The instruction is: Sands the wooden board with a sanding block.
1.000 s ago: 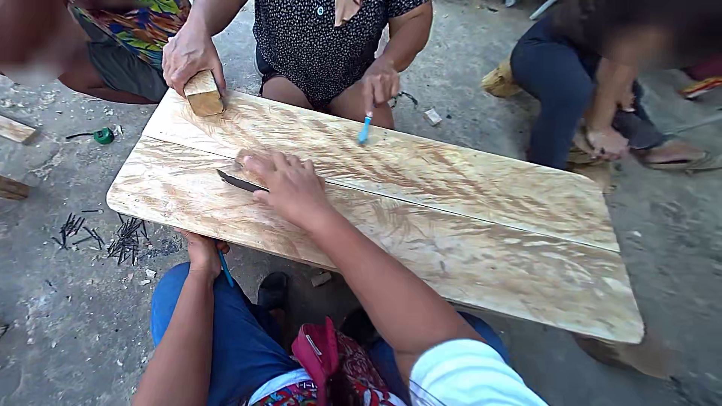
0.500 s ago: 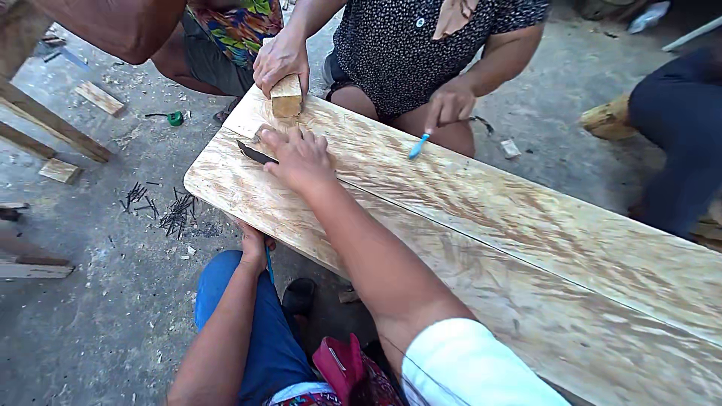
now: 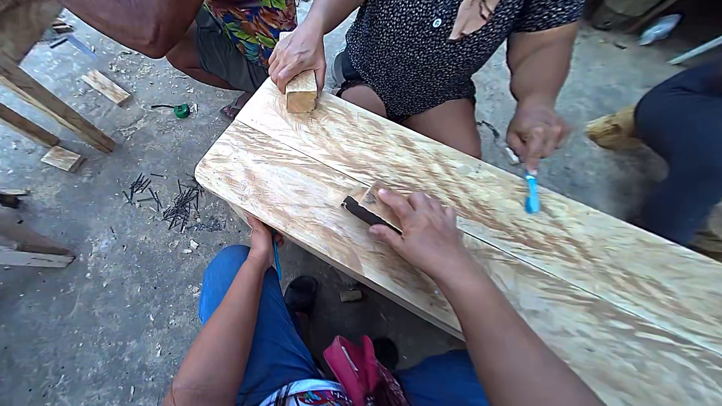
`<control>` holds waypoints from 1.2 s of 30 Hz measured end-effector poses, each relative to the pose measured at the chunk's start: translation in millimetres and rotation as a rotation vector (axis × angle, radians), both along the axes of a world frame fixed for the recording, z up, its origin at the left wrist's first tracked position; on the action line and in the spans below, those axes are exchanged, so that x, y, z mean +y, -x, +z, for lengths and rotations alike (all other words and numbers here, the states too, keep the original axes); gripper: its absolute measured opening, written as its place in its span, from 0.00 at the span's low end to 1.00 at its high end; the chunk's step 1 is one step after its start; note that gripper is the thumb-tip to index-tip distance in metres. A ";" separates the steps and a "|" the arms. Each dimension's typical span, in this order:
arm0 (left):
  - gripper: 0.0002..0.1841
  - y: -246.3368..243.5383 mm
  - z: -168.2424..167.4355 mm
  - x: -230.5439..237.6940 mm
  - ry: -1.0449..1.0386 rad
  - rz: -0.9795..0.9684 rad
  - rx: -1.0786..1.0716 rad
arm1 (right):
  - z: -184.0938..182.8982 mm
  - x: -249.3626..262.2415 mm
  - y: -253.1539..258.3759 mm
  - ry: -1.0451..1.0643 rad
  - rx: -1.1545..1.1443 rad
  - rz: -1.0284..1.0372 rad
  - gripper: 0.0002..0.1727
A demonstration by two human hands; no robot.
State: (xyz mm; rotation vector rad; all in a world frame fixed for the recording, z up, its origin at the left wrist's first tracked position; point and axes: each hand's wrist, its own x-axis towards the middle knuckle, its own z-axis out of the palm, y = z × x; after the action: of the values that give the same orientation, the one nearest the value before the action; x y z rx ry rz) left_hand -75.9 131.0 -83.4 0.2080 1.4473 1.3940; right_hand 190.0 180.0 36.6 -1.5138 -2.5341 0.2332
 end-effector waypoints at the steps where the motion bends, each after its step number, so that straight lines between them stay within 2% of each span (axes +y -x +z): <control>1: 0.43 -0.1 0.4 0.5 -0.002 0.003 -0.010 | 3.5 5.7 16.7 0.014 -0.002 -0.002 0.34; 6: 0.43 0.8 1.2 0.8 -0.018 -0.008 -0.008 | 20.9 57.4 142.9 0.147 -0.034 0.066 0.34; 9: 0.42 0.4 2.8 1.9 -0.025 -0.016 0.022 | 28.9 77.7 191.1 0.179 -0.072 0.110 0.35; 11: 0.43 -0.8 2.6 0.0 -0.014 -0.014 0.043 | 31.9 74.8 187.3 0.201 -0.091 0.112 0.36; 13: 0.43 -0.3 1.4 -0.1 -0.027 -0.013 0.042 | 30.6 60.8 155.4 0.199 -0.071 0.097 0.35; 18: 0.43 -0.4 0.9 -2.6 -0.024 -0.003 0.032 | 3.8 -4.0 5.3 0.031 -0.017 -0.002 0.34; 21: 0.43 -0.6 1.9 0.6 -0.009 0.006 0.024 | -2.5 -22.2 -38.9 0.000 -0.029 -0.105 0.35; 24: 0.43 -0.6 -0.7 -0.2 -0.017 -0.005 0.024 | 5.4 -10.5 -7.3 0.052 -0.035 -0.134 0.36; 31: 0.45 4.5 -3.2 1.9 -0.068 -0.055 0.037 | 25.0 59.3 165.3 0.179 -0.011 0.000 0.34; 33: 0.44 3.6 -0.2 1.8 -0.061 -0.047 0.056 | 28.6 69.4 183.4 0.198 -0.045 0.019 0.35; 36: 0.45 2.6 0.8 0.6 -0.044 -0.041 0.076 | 29.4 61.3 160.6 0.205 -0.044 0.031 0.35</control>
State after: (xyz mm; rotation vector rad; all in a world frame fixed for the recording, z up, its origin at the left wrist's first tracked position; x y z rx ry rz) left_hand -78.5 131.6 -82.6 0.3205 1.4678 1.3982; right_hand 29.3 241.2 66.0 -1.5661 -2.6392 0.4819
